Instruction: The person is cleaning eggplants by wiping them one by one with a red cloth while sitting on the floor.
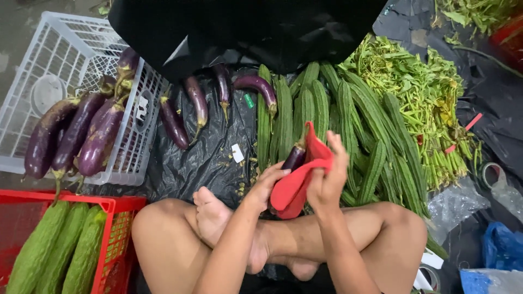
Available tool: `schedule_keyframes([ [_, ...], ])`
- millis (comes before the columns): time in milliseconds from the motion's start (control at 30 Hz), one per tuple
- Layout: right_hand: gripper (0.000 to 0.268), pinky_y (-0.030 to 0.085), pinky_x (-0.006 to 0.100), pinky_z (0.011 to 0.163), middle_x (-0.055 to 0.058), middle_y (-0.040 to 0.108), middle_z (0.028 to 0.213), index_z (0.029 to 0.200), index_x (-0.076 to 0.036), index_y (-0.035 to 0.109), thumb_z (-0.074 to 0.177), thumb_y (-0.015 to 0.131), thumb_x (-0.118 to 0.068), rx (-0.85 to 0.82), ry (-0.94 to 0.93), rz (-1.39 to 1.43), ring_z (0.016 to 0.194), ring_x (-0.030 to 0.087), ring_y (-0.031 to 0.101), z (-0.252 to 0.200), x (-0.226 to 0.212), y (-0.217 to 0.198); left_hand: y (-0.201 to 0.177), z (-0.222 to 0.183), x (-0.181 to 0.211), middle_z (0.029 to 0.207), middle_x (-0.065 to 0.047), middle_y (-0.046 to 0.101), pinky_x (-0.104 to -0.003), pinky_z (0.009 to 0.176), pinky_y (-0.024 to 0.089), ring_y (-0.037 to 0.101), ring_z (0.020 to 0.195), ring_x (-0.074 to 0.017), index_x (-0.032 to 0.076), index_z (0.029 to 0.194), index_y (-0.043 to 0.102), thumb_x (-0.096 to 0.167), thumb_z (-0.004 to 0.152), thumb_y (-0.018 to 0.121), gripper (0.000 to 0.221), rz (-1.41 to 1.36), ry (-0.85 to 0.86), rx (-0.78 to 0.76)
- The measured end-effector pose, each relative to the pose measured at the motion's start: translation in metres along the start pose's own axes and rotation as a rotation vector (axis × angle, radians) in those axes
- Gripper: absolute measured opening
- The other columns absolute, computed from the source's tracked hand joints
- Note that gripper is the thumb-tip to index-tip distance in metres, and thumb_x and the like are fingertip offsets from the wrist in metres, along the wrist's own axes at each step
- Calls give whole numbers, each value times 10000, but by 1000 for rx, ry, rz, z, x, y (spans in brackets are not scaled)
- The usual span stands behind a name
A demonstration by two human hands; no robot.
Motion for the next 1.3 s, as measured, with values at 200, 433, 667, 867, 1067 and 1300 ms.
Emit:
schedule_keyframes([
  [200, 555, 431, 661, 1043, 399, 490, 1437, 1568, -4, 337, 1017, 411, 6, -363, 142, 93, 1253, 591, 502, -44, -7, 58, 3, -17, 37, 1077, -77, 733, -306, 899, 548, 674, 969, -155, 112, 1157, 770, 440, 973, 676, 387, 6, 60, 148],
  [433, 566, 534, 346, 975, 164, 593, 1468, 1477, -10, 467, 912, 486, -1, -524, 261, 103, 1242, 307, 664, -112, -24, 56, -28, 6, 41, 951, -132, 730, -270, 672, 521, 658, 735, -170, -26, 1128, 698, 444, 1026, 524, 512, -288, 136, 65],
  [667, 597, 361, 375, 1168, 203, 417, 1597, 1523, 19, 382, 932, 443, -30, -499, 288, 150, 1464, 327, 437, -112, -17, 50, 11, -13, 44, 932, -92, 688, -248, 677, 463, 606, 739, -137, -4, 1243, 689, 414, 1014, 530, 502, -81, 45, -70],
  [867, 583, 316, 567, 1178, 325, 258, 1623, 1587, -2, 303, 1007, 351, -34, -384, 167, 69, 1449, 493, 327, -45, -19, 57, -21, -10, 16, 896, -130, 659, -334, 710, 499, 619, 788, -231, 65, 977, 779, 498, 842, 818, 456, 58, -21, 247],
  [1067, 570, 283, 520, 1210, 243, 277, 1649, 1586, -46, 340, 1017, 370, -27, -386, 152, 61, 1490, 430, 295, -31, -13, 69, -31, -15, 22, 1392, -172, 586, -413, 1205, 277, 476, 1376, -315, 78, 1272, 729, 588, 863, 755, 655, 243, -55, 331],
  [1300, 513, 261, 473, 1219, 147, 326, 1656, 1527, -127, 477, 1023, 384, -145, -566, 146, 42, 1523, 370, 259, -94, -19, 73, 26, -34, 91, 843, -81, 742, -333, 906, 531, 693, 836, -202, 106, 803, 763, 596, 974, 606, 542, 211, 15, 262],
])
Point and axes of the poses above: each hand's wrist, its own z-axis towards the middle knuckle, its own y-axis out of the palm, x = y × z, the point moved 9 cm from there along z, towards the middle knuckle
